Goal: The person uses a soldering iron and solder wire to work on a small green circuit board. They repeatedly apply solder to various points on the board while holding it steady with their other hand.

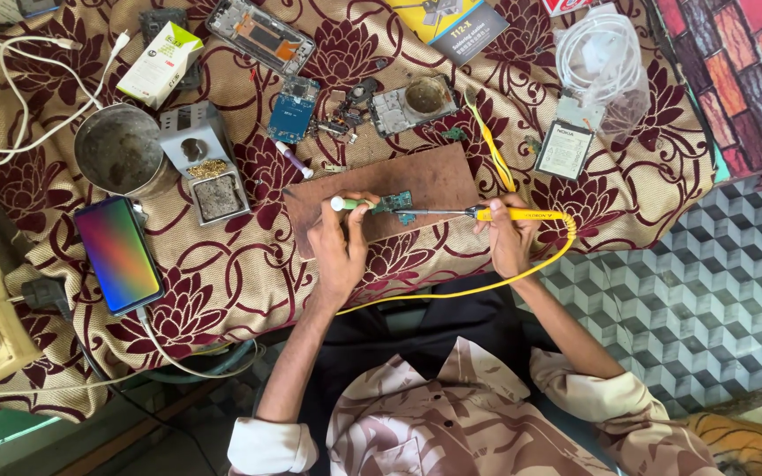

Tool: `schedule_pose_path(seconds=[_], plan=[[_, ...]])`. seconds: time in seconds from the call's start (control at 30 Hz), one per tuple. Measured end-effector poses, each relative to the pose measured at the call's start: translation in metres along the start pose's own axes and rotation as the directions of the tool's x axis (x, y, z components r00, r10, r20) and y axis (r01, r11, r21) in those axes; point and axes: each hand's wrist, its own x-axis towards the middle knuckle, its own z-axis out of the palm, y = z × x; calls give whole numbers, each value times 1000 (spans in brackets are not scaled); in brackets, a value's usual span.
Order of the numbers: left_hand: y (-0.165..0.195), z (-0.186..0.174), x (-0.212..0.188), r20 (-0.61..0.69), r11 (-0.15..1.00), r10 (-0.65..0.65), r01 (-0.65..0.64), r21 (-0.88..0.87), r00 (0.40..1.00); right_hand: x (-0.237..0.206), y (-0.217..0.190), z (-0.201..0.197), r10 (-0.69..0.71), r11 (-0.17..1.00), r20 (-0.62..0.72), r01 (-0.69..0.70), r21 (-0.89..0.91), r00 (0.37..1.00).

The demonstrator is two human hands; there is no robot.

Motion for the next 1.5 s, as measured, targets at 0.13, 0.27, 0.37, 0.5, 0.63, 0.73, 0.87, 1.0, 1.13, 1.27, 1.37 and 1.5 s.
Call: schedule_pose_path(seconds=[0.13, 0.27, 0.37, 0.5, 0.63, 0.73, 0.87, 1.0, 1.13, 1.27, 1.37, 1.5], plan=[[-1, 0, -1, -6, 999, 32, -32, -2, 999, -2, -1, 1, 10, 997, -4, -10, 75, 1000], [-1, 0, -2, 1, 1000, -26, 26, -2, 1000, -2, -3, 0, 27, 996, 13, -28, 81, 1000], [-2, 0, -1, -9, 999, 33, -33, -8, 999, -1, -3, 0, 32, 994, 23, -34, 107, 999], [-3, 0, -2, 1, 1000, 10, -10, -13, 1000, -3, -2, -1, 44, 995, 12, -45, 85, 999], [-5, 0, -3, 5, 1000, -1, 1, -16, 1000, -3, 0, -3, 43, 998, 16, -44, 44, 999], [-6, 0, -3, 6, 1000, -3, 3, -15, 1000, -2, 1, -4, 33, 999, 25, -34, 16, 999], [-6, 1, -2, -5, 1000, 22, -22, -19, 1000, -3, 2, -4, 43, 999, 25, -44, 21, 999], [-2, 1, 1, -5, 1000, 1, -1, -8, 1000, -3, 1, 0, -15, 998, -18, 16, 53, 1000], [2, 0, 3, -2, 999, -39, 39, 11, 999, -1, -2, 5, 12, 997, -52, -8, 74, 999], [1, 1, 2, -13, 1000, 28, -27, 4, 1000, 0, -4, 7, 30, 998, -43, -28, 53, 999], [-1, 1, 1, -21, 995, 97, -97, 22, 995, 0, -2, 7, 15, 999, -51, -13, 41, 999], [-1, 2, 1, 16, 999, -49, 48, 6, 999, 0, -3, 5, 94, 994, -130, -85, 71, 987]])
